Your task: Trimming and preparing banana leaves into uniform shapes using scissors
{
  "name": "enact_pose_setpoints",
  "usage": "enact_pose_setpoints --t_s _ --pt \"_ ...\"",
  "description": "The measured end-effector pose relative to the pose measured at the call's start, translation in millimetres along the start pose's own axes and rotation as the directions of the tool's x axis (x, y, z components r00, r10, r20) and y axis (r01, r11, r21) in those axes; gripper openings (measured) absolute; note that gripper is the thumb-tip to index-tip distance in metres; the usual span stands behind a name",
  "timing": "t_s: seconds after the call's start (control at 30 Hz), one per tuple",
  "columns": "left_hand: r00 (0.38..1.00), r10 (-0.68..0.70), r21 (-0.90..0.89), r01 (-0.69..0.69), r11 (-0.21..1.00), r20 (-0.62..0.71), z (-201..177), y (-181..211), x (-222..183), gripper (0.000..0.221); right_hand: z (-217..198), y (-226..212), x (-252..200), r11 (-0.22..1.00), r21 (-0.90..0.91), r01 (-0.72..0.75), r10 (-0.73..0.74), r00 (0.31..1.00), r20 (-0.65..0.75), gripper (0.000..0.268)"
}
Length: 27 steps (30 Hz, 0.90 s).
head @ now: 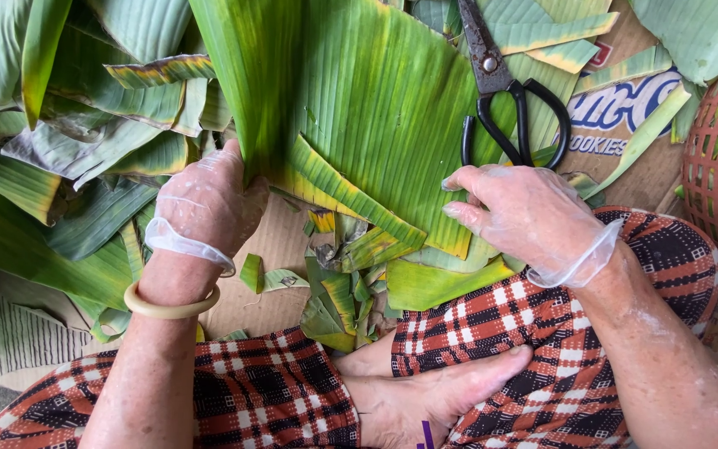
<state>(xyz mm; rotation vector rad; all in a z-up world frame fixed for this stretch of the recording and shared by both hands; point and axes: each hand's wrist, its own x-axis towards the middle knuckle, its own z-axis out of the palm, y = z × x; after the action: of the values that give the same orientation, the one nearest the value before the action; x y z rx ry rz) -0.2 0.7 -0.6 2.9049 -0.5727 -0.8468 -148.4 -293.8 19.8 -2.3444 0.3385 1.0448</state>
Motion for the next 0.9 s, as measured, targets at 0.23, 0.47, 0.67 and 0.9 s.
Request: enact_pose_setpoints --t_s 0.23,0.47,0.67,0.9 --pt "1.000 -0.004 0.013 0.004 1.000 -0.004 2.9 -2.8 2.0 0.021 -2.4 -4.1 -1.6 1.000 0.006 -0.013 0.013 1.000 0.007 0.034" --pt "1.000 0.003 0.020 -0.003 1.000 -0.004 3.3 -3.6 2.1 0.023 0.2 -2.0 0.1 1.000 0.017 -0.007 0.007 1.000 -0.005 0.034" --pt "0.898 0.325 0.203 -0.273 0.940 -0.296 23.4 -20.5 -1.1 0.028 23.3 14.6 1.1 0.986 -0.079 0.144 -0.160 0.953 -0.258 0.035" --pt "0.887 0.344 0.212 -0.288 0.934 -0.308 22.8 -19.8 -1.6 0.028 24.2 15.9 0.2 0.984 -0.081 0.159 -0.175 0.948 -0.265 0.035"
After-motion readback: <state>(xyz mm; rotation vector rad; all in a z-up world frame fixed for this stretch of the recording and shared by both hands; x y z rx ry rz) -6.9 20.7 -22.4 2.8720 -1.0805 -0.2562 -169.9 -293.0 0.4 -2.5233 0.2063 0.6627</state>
